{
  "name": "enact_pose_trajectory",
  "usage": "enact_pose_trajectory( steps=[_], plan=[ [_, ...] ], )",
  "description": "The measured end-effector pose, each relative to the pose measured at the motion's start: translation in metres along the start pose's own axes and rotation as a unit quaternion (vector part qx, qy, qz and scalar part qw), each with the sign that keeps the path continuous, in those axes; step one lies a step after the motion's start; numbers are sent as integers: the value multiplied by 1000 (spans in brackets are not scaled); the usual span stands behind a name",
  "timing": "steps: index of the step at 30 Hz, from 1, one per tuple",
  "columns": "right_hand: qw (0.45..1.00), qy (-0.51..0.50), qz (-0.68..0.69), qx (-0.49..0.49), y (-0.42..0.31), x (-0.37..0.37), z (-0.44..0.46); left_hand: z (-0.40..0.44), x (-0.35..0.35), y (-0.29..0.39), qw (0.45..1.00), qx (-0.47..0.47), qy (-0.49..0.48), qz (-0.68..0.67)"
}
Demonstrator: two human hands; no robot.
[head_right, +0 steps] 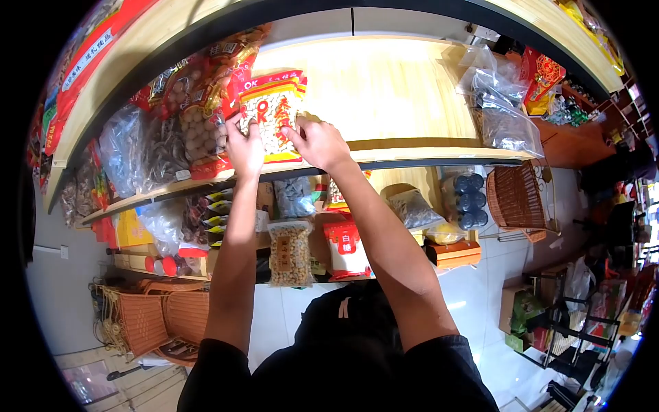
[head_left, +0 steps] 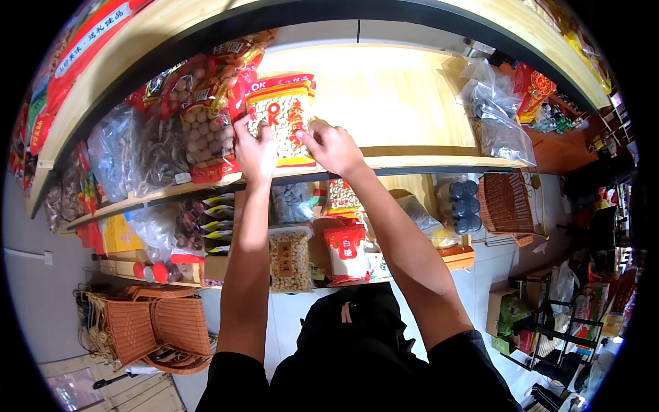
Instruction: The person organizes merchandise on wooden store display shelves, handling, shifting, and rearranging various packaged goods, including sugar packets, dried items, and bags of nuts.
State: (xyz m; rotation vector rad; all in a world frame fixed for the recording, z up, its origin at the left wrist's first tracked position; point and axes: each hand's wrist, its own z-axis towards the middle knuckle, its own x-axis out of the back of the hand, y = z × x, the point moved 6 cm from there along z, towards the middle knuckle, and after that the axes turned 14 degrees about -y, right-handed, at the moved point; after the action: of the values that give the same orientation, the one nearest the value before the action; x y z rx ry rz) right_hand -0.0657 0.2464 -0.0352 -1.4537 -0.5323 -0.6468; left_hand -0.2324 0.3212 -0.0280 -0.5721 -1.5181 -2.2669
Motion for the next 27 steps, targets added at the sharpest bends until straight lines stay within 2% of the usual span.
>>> enact_pose_trajectory(
  steps=[10, 12, 19, 22, 24, 27],
  plan=[
    [999, 10, -15, 40, -6, 1, -1, -1, 0, 2, 999, 29, -14, -27],
    [999, -31, -13, 13, -8, 1, -1, -2, 1, 2, 999, 30, -13, -28],
    [999, -8, -16, 49, -11, 1, -1, -4, 3, 9, 1000, -1, -11, 25],
    [999, -45, -3, 26, -11, 1, -4, -8, 4, 16, 998, -47, -24, -37],
    [999, 1, -23, 34, -13, 3, -6, -11, 6, 22, 975, -161, -27, -153],
    [999, 33, 15, 24, -11, 7, -11, -23, 13, 38, 962, -178, -49, -199]
  ],
)
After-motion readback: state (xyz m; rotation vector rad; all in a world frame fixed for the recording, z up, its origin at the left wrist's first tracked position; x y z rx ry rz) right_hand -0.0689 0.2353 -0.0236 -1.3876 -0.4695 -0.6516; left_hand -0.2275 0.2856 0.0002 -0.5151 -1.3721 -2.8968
